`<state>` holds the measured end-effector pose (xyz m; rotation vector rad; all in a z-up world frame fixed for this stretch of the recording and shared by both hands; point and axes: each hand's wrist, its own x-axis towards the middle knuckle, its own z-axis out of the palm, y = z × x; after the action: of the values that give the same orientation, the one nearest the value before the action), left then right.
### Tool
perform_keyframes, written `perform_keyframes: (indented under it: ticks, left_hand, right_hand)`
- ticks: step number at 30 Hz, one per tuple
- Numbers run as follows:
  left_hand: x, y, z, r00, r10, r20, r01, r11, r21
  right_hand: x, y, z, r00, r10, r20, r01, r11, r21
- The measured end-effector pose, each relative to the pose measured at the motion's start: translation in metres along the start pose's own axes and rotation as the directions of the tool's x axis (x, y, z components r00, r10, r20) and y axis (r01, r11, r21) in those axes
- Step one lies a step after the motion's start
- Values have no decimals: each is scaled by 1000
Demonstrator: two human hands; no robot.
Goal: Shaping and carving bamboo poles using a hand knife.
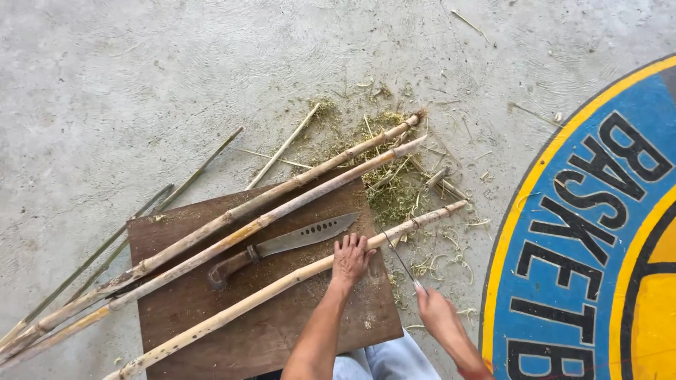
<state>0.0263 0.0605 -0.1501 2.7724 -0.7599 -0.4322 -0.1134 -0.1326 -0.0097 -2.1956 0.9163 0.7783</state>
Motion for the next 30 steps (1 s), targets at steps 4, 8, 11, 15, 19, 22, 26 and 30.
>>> perform_keyframes:
  ticks: [4, 8, 11, 15, 19, 22, 26, 30]
  left_hand:
    - [4, -4, 5, 988, 56, -144, -59, 998, -18]
    - [-6, 9, 5, 987, 54, -149, -53, 999, 11]
    - [-11, 10, 13, 992, 69, -109, -67, 997, 23]
    - [-11, 17, 10, 996, 45, -74, -47, 999, -26]
    - [-2, 6, -4, 996, 67, -53, -68, 998, -5]
    - [-6, 10, 4, 997, 75, 16, -75, 997, -2]
    - [-5, 11, 6, 999, 52, 15, -52, 998, 33]
    - [-3, 11, 19, 998, 43, 54, -49, 992, 113]
  right_hand:
    - [72, 7, 45, 968, -193, -158, 206, 977, 64]
    - [96, 35, 58, 932, -284, -224, 285, 958, -27]
    - [95, 50, 75, 960, -198, -200, 204, 979, 10]
    - [75, 71, 90, 968, -172, -180, 191, 977, 94]
    - [103, 87, 127, 949, -265, -169, 303, 915, 266]
    - [103, 100, 145, 960, -227, -164, 273, 886, 376]
    - [147, 137, 197, 757, -491, -432, 629, 726, 278]
    - [77, 68, 105, 960, -196, -200, 239, 946, 218]
